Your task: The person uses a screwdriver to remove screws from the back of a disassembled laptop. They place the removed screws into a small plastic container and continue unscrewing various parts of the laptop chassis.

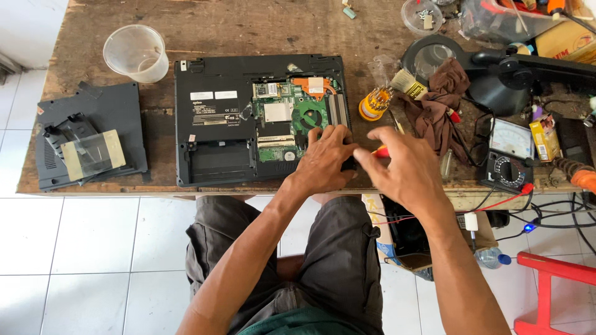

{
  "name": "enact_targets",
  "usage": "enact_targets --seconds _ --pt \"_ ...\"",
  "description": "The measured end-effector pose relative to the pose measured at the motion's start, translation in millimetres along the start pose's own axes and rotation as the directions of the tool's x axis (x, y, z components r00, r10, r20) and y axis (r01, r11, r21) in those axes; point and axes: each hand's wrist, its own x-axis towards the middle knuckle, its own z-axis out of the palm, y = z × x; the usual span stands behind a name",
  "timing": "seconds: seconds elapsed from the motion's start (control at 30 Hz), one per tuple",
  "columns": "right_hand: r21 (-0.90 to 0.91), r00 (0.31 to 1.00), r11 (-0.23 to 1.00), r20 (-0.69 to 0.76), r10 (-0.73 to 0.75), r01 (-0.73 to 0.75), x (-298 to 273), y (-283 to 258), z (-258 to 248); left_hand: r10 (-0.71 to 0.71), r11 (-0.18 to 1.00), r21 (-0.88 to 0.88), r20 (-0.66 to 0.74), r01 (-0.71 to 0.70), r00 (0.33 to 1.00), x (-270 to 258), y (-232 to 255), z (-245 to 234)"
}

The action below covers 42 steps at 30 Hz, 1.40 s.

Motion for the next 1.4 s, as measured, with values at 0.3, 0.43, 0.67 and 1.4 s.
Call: enact_targets --seconds 0.3,0.43,0.67,1.4 --pt "0.165 0.996 0.983 -0.052 -0.073 0.081 -7.8 14.8 15.9 -0.006 1.000 -0.011 0.039 0.007 0.999 -0.4 -0.6 -1.7" --pt "0.218 0.995 0.972 -0.064 -0.073 0.086 -8.5 17.1 15.4 -0.010 1.000 -0.016 0.044 0.011 0.999 -1.8 2.0 -5.9" --pt "0.297 0.996 0.954 -0.085 -0.024 0.048 -12.4 26.1 9.3 0.010 1.000 -0.024 0.023 -0.009 1.000 -2.4 3.7 -8.7" --pt "0.390 0.991 0.921 -0.128 0.022 0.030 -25.7 29.5 0.2 0.115 0.895 0.401 0.219 -0.197 0.969 25.1 20.5 -12.2"
